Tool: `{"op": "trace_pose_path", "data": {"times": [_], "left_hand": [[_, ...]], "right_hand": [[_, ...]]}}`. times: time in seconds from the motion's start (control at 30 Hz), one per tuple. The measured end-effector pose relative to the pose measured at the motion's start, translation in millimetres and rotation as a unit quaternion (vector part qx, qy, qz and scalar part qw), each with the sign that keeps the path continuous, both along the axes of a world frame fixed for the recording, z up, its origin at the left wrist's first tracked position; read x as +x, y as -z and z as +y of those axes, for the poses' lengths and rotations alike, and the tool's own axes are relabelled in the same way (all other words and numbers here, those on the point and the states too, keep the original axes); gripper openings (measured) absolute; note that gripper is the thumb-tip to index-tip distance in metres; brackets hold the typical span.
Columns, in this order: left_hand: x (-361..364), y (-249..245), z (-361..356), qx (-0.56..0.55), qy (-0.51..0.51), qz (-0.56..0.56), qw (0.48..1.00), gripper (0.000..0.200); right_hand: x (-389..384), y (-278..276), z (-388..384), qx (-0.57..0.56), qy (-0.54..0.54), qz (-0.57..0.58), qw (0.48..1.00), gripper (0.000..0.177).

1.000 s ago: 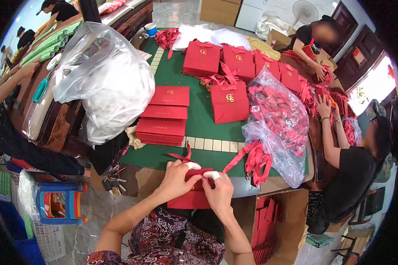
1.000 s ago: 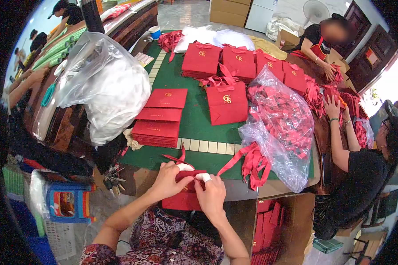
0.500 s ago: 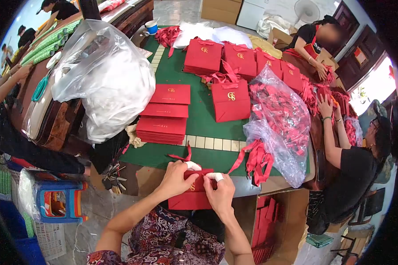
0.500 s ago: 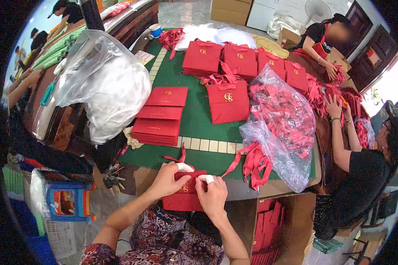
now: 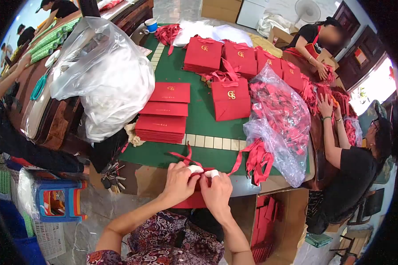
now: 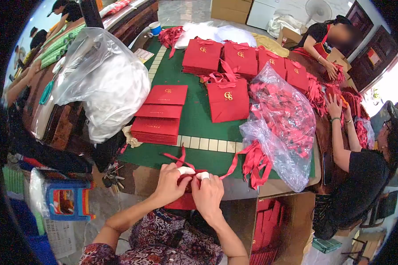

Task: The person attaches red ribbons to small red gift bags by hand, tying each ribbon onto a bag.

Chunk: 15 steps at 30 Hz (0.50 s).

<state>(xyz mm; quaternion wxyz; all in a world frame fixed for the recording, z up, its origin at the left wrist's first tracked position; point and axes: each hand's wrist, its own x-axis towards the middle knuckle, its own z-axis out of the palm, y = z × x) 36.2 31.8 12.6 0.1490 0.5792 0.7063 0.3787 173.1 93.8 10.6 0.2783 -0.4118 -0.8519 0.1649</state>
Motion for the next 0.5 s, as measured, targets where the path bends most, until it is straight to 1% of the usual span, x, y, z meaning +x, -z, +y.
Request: {"op": "trace_pose_path", "data": {"times": [0.03, 0.1, 0.13, 0.2, 0.23, 0.3, 0.33, 0.43, 0.47, 0.5], "left_hand": [[-1, 0, 1, 0.001, -0.001, 0.001, 1.000, 0.020], [-6, -1, 1, 0.027, -0.011, -0.035, 0.999, 0.018], [-9, 1, 2, 0.026, -0.013, -0.036, 0.999, 0.018], [-14, 9, 6, -0.030, 0.029, -0.057, 0.998, 0.019], [-14, 11, 7, -0.029, 0.027, -0.058, 0.998, 0.019], [-16, 15, 9, -0.031, 0.023, -0.063, 0.997, 0.023], [-18, 16, 10, -0.052, 0.025, -0.077, 0.995, 0.026], [-19, 16, 10, -0.048, 0.036, -0.088, 0.994, 0.025], [-17, 13, 9, -0.047, 0.038, -0.089, 0.994, 0.025], [-14, 10, 7, -0.028, 0.039, -0.056, 0.997, 0.024]], "right_hand": [[0, 1, 2, 0.001, -0.001, 0.001, 1.000, 0.012], [2, 3, 1, -0.008, -0.014, 0.045, 0.999, 0.017], [3, 3, -1, -0.008, -0.015, 0.044, 0.999, 0.017], [5, -1, -6, -0.118, 0.008, 0.074, 0.990, 0.028], [6, -3, -6, -0.119, 0.006, 0.073, 0.990, 0.028], [12, -9, -1, -0.084, -0.046, 0.071, 0.993, 0.035], [17, -14, 6, -0.065, -0.090, 0.064, 0.992, 0.034], [24, -18, 19, -0.136, -0.048, 0.116, 0.983, 0.018], [24, -20, 27, -0.166, -0.048, 0.094, 0.980, 0.013], [24, -22, 33, -0.165, -0.047, 0.094, 0.981, 0.013]]}}
